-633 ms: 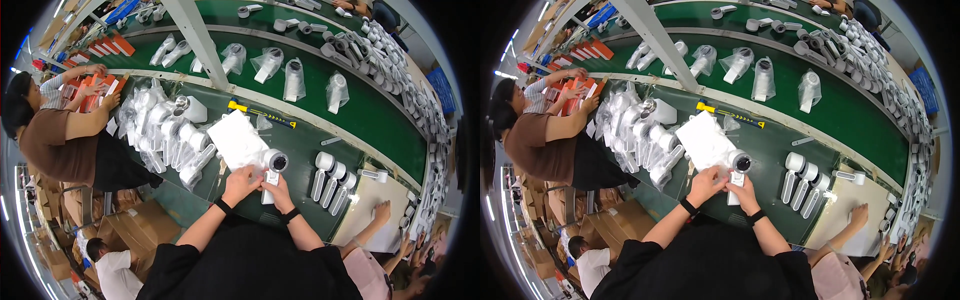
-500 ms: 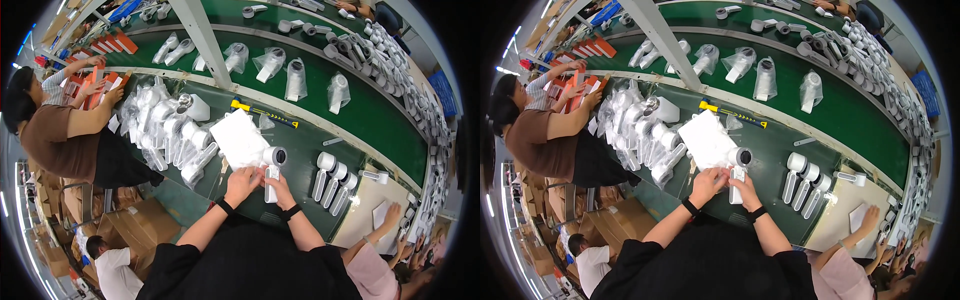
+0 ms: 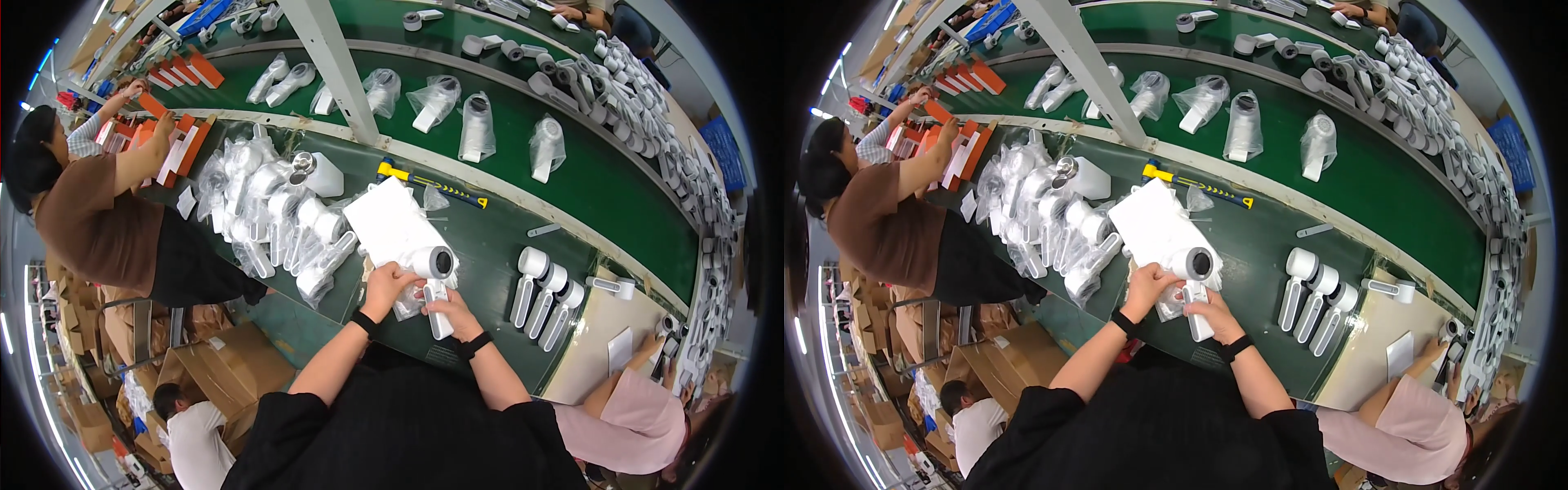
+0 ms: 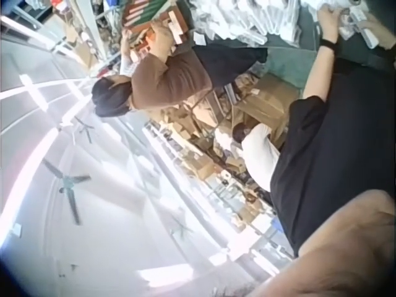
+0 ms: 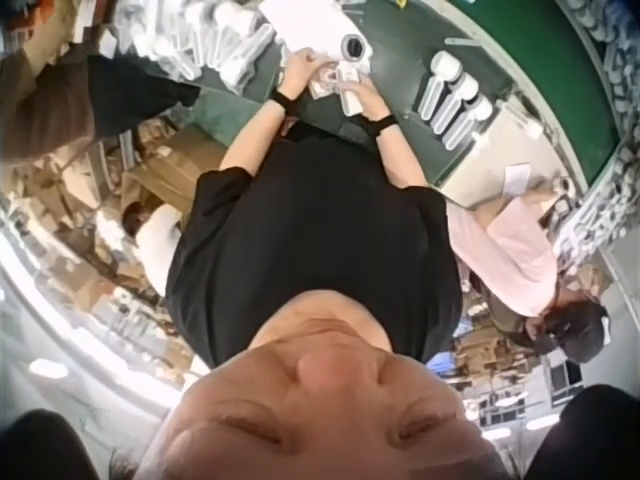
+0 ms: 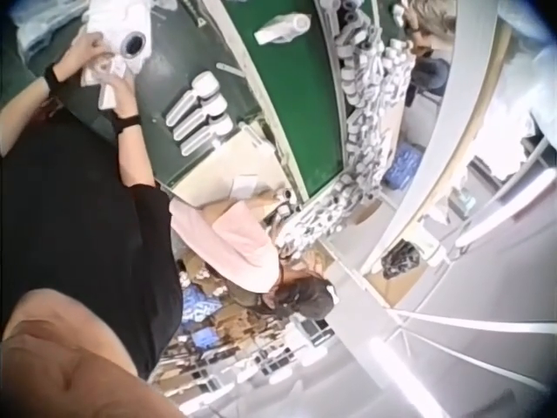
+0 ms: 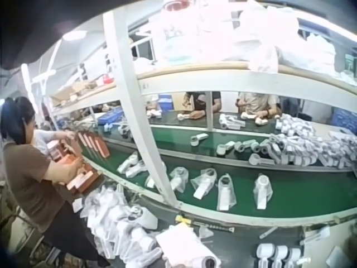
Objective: The person packages handheld fans by hand, picking up a fan, sliding it into a plastic bag, and placing the bagged fan onto the conveyor belt. This process is repeated for several fans, occasionally moving aside plastic bags to reach more fans.
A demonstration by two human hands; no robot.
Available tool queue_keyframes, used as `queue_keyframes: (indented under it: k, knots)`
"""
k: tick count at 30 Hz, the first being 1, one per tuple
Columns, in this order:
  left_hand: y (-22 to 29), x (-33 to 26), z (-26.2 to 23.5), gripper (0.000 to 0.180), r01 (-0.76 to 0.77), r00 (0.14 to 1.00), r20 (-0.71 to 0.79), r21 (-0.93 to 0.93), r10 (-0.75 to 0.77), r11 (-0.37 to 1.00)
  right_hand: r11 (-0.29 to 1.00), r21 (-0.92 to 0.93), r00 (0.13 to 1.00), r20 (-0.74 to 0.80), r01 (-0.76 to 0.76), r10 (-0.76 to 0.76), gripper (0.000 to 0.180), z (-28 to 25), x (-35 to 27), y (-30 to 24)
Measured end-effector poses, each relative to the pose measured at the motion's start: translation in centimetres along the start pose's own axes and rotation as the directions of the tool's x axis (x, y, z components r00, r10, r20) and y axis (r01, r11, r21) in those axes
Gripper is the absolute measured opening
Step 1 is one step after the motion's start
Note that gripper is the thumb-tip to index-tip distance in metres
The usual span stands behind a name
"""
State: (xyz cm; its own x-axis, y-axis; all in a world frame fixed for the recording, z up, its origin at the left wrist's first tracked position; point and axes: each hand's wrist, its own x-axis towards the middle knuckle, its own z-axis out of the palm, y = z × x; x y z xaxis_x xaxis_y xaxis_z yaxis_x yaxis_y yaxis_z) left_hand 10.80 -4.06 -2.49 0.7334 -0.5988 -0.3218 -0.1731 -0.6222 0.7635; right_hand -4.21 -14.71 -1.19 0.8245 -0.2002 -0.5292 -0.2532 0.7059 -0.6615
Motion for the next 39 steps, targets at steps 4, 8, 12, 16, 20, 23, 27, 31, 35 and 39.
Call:
queue_keyframes:
  k: [4, 8, 12, 16, 20, 23, 27, 31, 35, 39]
  knots:
    - [-1.1, 0.8, -1.2, 0.034, 0.165, 0.958, 0.276, -0.293, -0.082, 0.942, 0.996, 0.074, 0.999, 0.008, -0.041, 0.04, 0.051, -1.8, 0.7, 0.4]
    - [-2.3, 0.4, -1.8, 0.017, 0.304, 0.909, 0.414, -0.594, -0.041, 0.744, 1.0, 0.024, 1.0, -0.018, -0.018, 0.018, 0.051, -1.4, 0.2, 0.4]
    - [-2.1, 0.3, -1.9, 0.014, 0.378, 0.901, 0.415, -0.604, -0.128, 0.702, 0.933, -0.259, 0.925, -0.221, 0.251, -0.31, 0.055, -0.3, -1.4, 0.8]
    - [-1.4, 0.3, -1.8, 0.014, 0.362, 0.912, 0.393, -0.64, -0.116, 0.678, 0.759, -0.638, 0.988, 0.023, 0.13, -0.15, 0.065, 1.8, -2.4, -1.1]
    - [-1.6, 0.1, -3.2, 0.012, 0.233, 0.964, 0.236, -0.546, -0.119, 0.805, 0.633, -0.774, 0.994, -0.041, 0.031, -0.1, 0.053, 1.5, -0.2, 0.0]
    - [-1.0, -0.3, -4.7, 0.01, -0.268, 0.963, -0.013, -0.064, 0.268, 0.961, 0.442, -0.896, 0.993, -0.019, 0.036, -0.12, 0.049, 2.2, 0.6, -0.5]
    - [1.9, -0.7, -6.7, 0.006, -0.511, 0.854, -0.008, 0.173, 0.52, 0.842, 0.209, -0.978, 0.978, -0.021, 0.024, -0.209, 0.049, 3.7, 1.2, -1.3]
    - [2.9, -1.1, -7.6, 0.008, -0.594, 0.803, 0.085, 0.189, 0.59, 0.782, 0.257, -0.966, 0.972, -0.042, 0.018, -0.229, 0.052, 4.8, 1.4, -2.1]
    - [2.5, -1.3, -8.1, 0.01, -0.612, 0.79, 0.128, 0.211, 0.599, 0.762, 0.417, -0.874, 0.968, 0.22, 0.251, -0.122, 0.063, 2.2, 2.6, -1.7]
    - [2.4, -1.6, -9.3, 0.01, -0.665, 0.747, 0.169, 0.197, 0.643, 0.72, 0.84, -0.542, 0.974, 0.206, 0.032, 0.096, 0.064, 3.2, 2.0, -4.0]
